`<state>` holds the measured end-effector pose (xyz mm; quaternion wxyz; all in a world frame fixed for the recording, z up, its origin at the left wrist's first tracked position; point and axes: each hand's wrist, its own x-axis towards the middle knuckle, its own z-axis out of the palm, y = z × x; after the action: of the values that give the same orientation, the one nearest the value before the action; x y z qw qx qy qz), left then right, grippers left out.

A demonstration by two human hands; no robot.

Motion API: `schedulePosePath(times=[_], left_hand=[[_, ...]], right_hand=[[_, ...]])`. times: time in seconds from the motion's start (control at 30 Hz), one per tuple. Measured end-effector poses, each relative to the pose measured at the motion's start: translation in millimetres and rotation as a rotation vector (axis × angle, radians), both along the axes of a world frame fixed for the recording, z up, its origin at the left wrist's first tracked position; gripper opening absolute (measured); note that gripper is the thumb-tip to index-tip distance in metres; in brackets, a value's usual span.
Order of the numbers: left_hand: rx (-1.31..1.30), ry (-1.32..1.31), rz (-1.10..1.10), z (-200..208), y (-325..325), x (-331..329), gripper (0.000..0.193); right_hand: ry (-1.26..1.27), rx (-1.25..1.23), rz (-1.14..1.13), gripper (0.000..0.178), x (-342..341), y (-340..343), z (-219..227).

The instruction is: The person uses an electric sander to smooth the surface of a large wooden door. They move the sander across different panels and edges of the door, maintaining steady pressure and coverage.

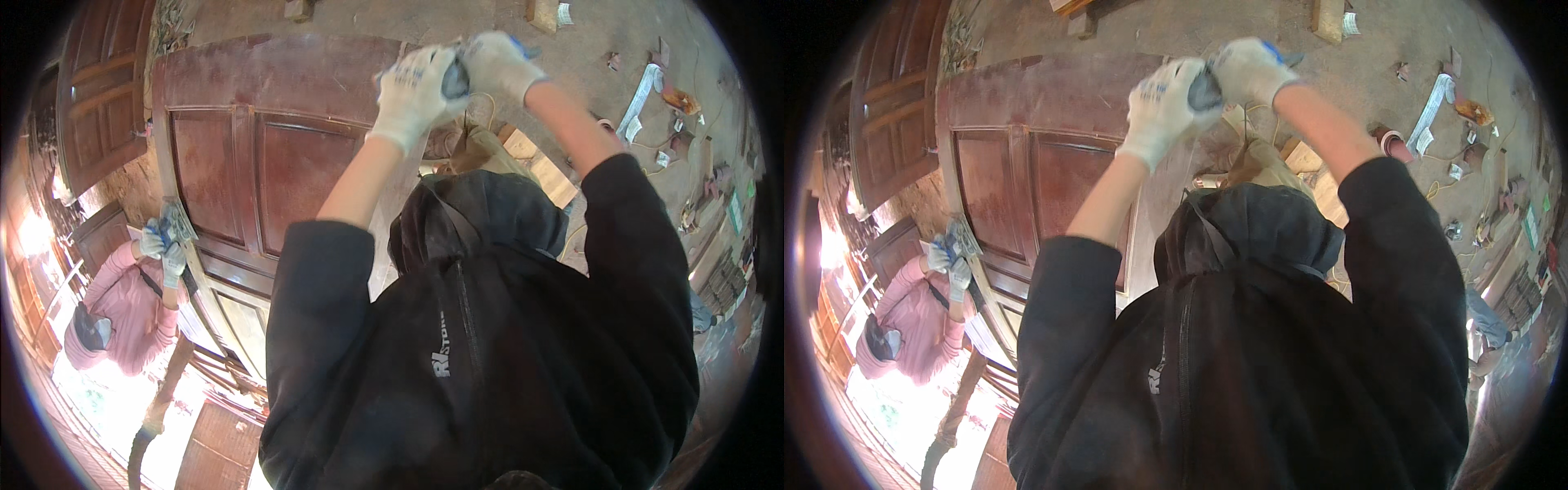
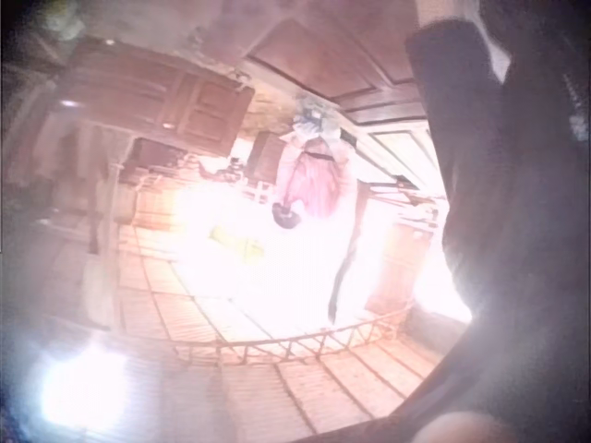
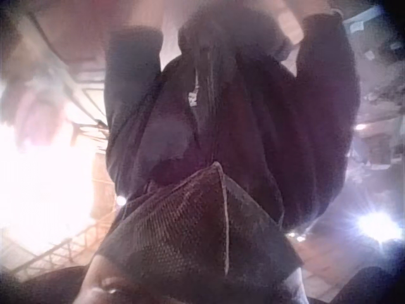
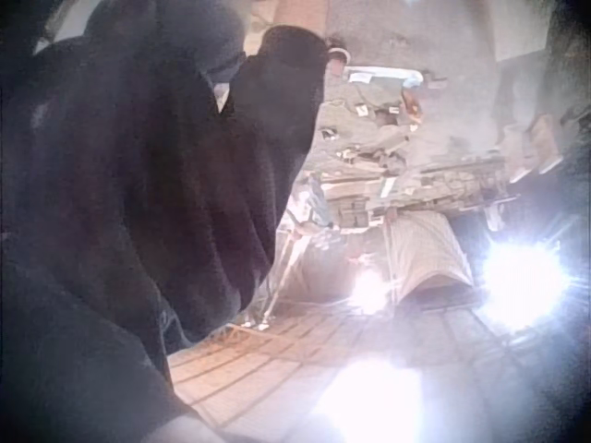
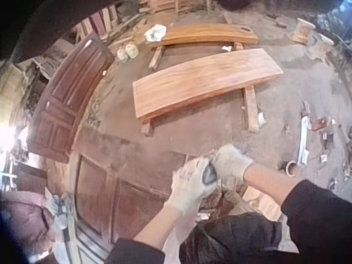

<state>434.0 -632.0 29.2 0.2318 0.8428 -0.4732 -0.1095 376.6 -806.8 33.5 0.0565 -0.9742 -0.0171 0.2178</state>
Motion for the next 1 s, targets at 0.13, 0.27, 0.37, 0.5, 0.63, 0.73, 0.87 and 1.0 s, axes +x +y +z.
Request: schedulePosePath(times=[0.13,0.27,0.37,0.5,0.63,0.73,0.87,1.0], left_hand=[[0.029,0.018,0.024,9.3,105.8,-62.0,0.072],[0.038,0.063,0.065,4.6,193.4,-97.2,0.075],[0.127,0.060,0.143,11.4,214.6,-120.4,0.077],[0.074,0.038,0.107,10.0,156.3,-98.3,0.075],[-0.086,-0.029,0.137,1.5,67.7,-64.5,0.068],[-0.105,-0.031,0.203,0.2,21.4,-24.3,0.062],[-0.074,-0.040,0.255,-1.3,4.2,7.2,0.057],[-0.110,-0.030,0.461,3.1,69.4,-30.9,0.055]], right_hand=[[0.041,0.179,0.029,0.015,-50.3,95.4,-1.6],[0.106,0.302,0.080,0.020,-67.4,174.3,-1.8],[0.149,0.351,0.195,0.020,-78.6,200.8,-10.7],[0.060,0.365,0.170,0.014,-59.8,137.8,-11.3],[-0.037,0.199,0.166,0.013,-29.8,54.6,-3.4],[-0.206,-0.006,0.259,0.013,12.1,6.7,-18.2],[-0.198,-0.048,0.258,0.016,48.8,-2.9,-6.5],[-0.091,-0.078,0.478,0.016,52.0,62.7,-6.7]])
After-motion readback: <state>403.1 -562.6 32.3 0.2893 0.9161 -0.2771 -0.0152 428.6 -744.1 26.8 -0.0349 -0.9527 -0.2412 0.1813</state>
